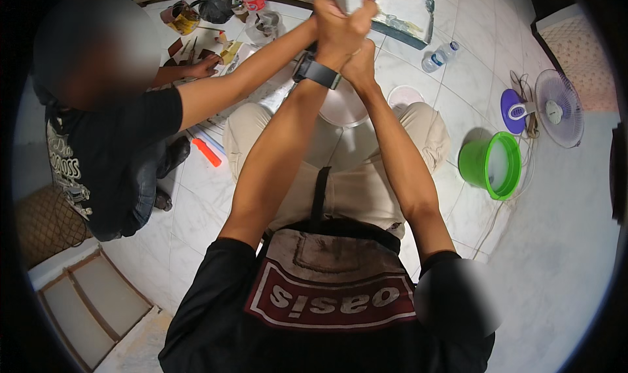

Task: The person sits on the floor and stirs a white liquid in a bucket using a long stick. The person repeatedly dips the stick into the bucket and rotates it to mix the contents.

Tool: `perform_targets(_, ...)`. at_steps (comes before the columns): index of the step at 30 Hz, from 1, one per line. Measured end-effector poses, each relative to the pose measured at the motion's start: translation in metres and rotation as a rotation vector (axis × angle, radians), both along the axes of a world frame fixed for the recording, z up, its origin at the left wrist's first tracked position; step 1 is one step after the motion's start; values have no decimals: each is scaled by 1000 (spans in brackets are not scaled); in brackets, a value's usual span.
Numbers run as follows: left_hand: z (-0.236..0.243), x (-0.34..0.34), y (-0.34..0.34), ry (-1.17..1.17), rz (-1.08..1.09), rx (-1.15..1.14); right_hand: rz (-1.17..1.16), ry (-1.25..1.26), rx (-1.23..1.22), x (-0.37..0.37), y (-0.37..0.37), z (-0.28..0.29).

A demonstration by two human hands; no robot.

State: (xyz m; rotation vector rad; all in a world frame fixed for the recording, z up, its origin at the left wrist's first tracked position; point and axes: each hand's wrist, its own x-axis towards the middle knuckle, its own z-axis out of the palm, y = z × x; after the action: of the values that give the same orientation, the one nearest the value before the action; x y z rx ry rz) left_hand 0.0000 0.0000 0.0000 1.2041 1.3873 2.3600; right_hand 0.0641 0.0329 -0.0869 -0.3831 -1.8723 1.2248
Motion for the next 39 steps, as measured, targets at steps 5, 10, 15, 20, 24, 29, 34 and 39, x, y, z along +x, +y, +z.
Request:
perform_targets(5,-10,-23,1,-380,-26,-80,26,-183,-203,-18,6,-19)
perform_targets(10,14,-28,18,-398,-2,-326,48,-165,-301,-30,25,-24)
perform_targets(15,15,-25,41,-222,27,-436,24,-12,-346,-35,33,-29)
perform_targets(20,7,-14,66,81,-30,-287,-60,227,-333,-37,36,-31)
perform_targets(24,6,-4,66,120,-24,-273,-7,302,-264,-36,44,-51)
perform_targets(29,13,9,37,149,28,-145,-78,217,-90,-36,50,-63)
perform_targets(34,-10,-11,23,-40,71,17,87,72,29,-26,41,-29)
perform_targets(39,7,-15,6,-422,76,-27,119,-197,-75,-32,31,-22)
